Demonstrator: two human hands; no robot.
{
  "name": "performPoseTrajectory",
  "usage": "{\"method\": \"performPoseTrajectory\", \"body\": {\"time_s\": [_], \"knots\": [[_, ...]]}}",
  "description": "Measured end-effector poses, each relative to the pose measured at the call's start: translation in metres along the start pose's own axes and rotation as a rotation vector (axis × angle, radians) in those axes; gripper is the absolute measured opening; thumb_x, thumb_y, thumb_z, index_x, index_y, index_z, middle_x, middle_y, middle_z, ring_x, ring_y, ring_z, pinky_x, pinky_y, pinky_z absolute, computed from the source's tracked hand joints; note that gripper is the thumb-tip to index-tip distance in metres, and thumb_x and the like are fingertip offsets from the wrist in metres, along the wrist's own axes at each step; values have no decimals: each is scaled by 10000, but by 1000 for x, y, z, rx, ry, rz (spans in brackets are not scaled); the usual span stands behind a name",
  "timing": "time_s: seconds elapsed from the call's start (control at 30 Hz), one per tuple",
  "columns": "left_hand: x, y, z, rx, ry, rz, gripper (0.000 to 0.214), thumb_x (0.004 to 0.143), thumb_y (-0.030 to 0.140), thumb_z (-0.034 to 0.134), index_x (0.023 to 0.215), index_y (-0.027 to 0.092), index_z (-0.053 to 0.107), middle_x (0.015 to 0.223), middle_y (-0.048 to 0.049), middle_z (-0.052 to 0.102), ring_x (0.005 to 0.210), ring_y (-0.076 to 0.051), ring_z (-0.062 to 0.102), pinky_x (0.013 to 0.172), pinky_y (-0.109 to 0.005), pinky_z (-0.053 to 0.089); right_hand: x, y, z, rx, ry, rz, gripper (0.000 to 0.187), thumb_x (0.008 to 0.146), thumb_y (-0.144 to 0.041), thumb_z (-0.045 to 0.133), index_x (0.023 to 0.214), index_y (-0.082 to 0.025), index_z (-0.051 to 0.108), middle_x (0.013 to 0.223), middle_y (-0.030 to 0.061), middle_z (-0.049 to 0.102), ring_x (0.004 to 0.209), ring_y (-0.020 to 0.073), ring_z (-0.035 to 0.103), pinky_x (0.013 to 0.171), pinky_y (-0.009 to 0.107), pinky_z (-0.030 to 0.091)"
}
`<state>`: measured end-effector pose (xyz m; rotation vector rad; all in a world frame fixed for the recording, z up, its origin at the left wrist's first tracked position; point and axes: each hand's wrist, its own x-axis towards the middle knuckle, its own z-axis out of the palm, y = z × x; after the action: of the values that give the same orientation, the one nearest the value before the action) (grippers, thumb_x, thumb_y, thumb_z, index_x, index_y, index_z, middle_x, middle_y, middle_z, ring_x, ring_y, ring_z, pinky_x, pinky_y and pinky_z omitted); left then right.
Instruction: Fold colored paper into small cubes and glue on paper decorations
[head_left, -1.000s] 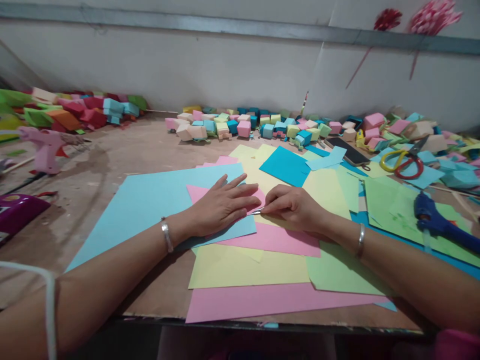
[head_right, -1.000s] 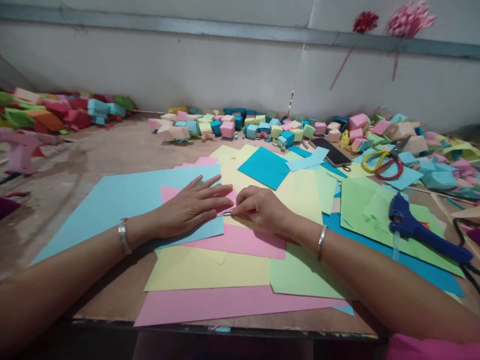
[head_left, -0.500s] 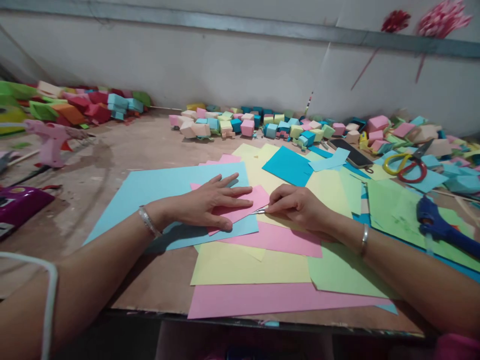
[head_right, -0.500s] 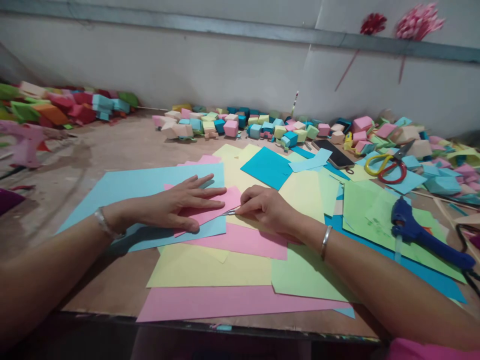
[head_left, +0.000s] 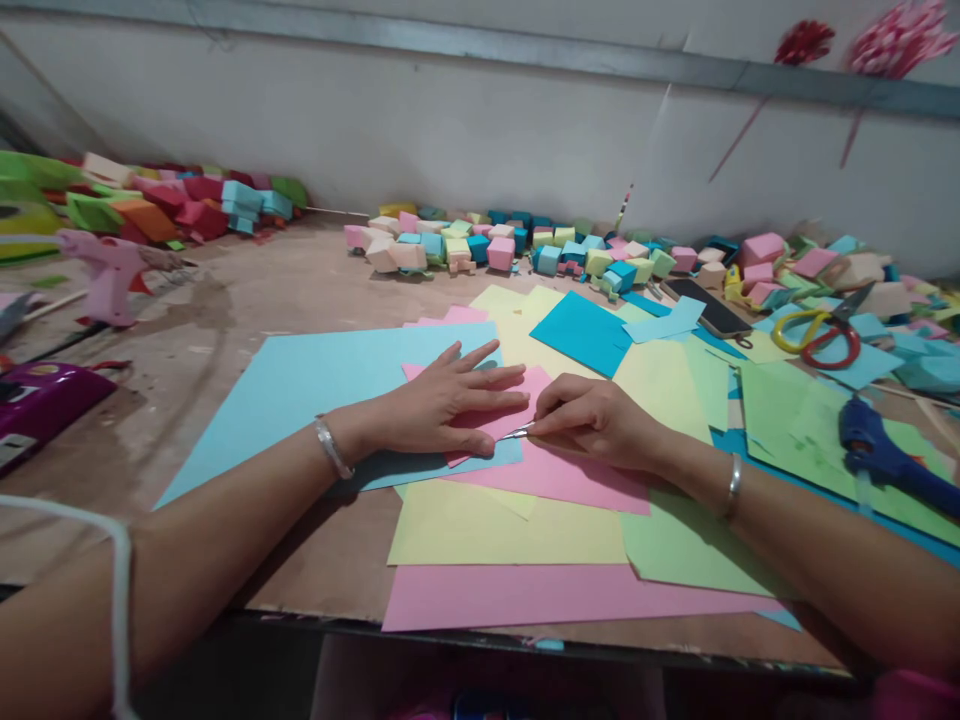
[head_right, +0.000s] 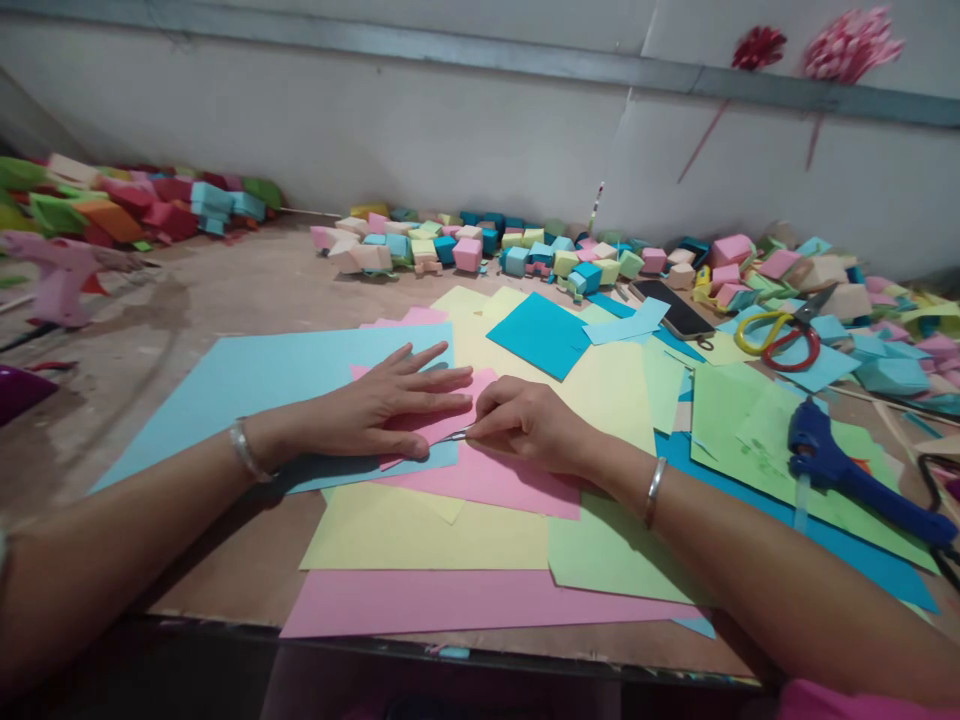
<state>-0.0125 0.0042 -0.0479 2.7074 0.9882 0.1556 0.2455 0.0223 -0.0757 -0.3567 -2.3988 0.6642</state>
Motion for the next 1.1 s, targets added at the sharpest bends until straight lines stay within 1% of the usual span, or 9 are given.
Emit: {"method": "performPoseTrajectory", "body": {"time_s": [0.07, 0.1, 0.17, 0.27, 0.33, 0.5, 0.67, 0.83, 1.1], "knots": [[0, 2, -4, 24, 84, 29, 533, 830, 607, 569, 1307, 370, 560, 1551, 17, 318, 1469, -351, 67, 1164, -564, 43, -1, 1, -1, -11, 9, -2, 116, 863, -207, 637, 901, -226, 744, 881, 57, 680, 780, 141, 623, 671, 284, 537], [-2, 2, -6, 25, 97, 47, 484, 816, 598, 595, 1237, 361, 622, 1528, 15, 369, 1467, -345, 98, 1169, -553, 53, -1, 1, -2, -15, 12, -3, 111, 858, -208, 644, 903, -224, 744, 881, 59, 680, 780, 141, 621, 668, 283, 537], [-6, -2, -10, -4, 53, 67, 436, 792, 583, 636, 1170, 368, 664, 1487, 20, 437, 1462, -337, 140, 1171, -546, 80, -1, 2, -2, -22, 13, -4, 111, 853, -205, 649, 909, -218, 743, 880, 63, 679, 782, 144, 619, 664, 283, 534], [-13, -12, -12, -77, -58, 38, 583, 745, 580, 689, 1287, 403, 566, 1508, 20, 402, 1463, -353, 114, 1156, -575, 108, -1, 2, -2, -28, 5, -1, 122, 860, -192, 636, 914, -220, 742, 876, 62, 675, 787, 144, 615, 661, 280, 528], [-16, -18, -11, -114, -93, 22, 643, 732, 572, 705, 1328, 424, 514, 1527, 26, 363, 1465, -356, 88, 1153, -579, 109, -1, 2, -3, -15, -3, -8, 131, 870, -189, 622, 912, -225, 741, 875, 57, 671, 790, 141, 615, 654, 273, 525], [-16, -21, -9, -144, -119, 25, 639, 744, 561, 700, 1336, 457, 485, 1533, 50, 342, 1470, -333, 72, 1162, -572, 60, -3, 0, -3, 7, -29, -40, 189, 908, -168, 559, 941, -222, 737, 899, 60, 666, 816, 139, 612, 681, 281, 527], [-14, -16, -12, -127, -166, 9, 629, 772, 560, 671, 1354, 448, 463, 1557, 49, 282, 1473, -329, 45, 1153, -597, 28, -1, -3, 0, 7, -42, -46, 231, 914, -137, 530, 967, -227, 736, 906, 61, 657, 832, 143, 614, 709, 295, 532], [-13, -14, -14, -145, -170, 12, 616, 777, 553, 670, 1350, 443, 471, 1556, 39, 288, 1471, -332, 65, 1145, -610, 12, 3, -8, 6, 21, -42, -52, 270, 911, -96, 498, 970, -210, 736, 902, 72, 654, 835, 152, 609, 705, 308, 536], [-12, -15, -14, -143, -195, 11, 626, 780, 568, 657, 1359, 433, 460, 1562, 24, 276, 1472, -327, 66, 1141, -602, -9, 7, -15, 17, 1, -15, -104, 208, 917, -144, 533, 920, -198, 734, 877, 70, 654, 822, 149, 604, 689, 289, 521]]}}
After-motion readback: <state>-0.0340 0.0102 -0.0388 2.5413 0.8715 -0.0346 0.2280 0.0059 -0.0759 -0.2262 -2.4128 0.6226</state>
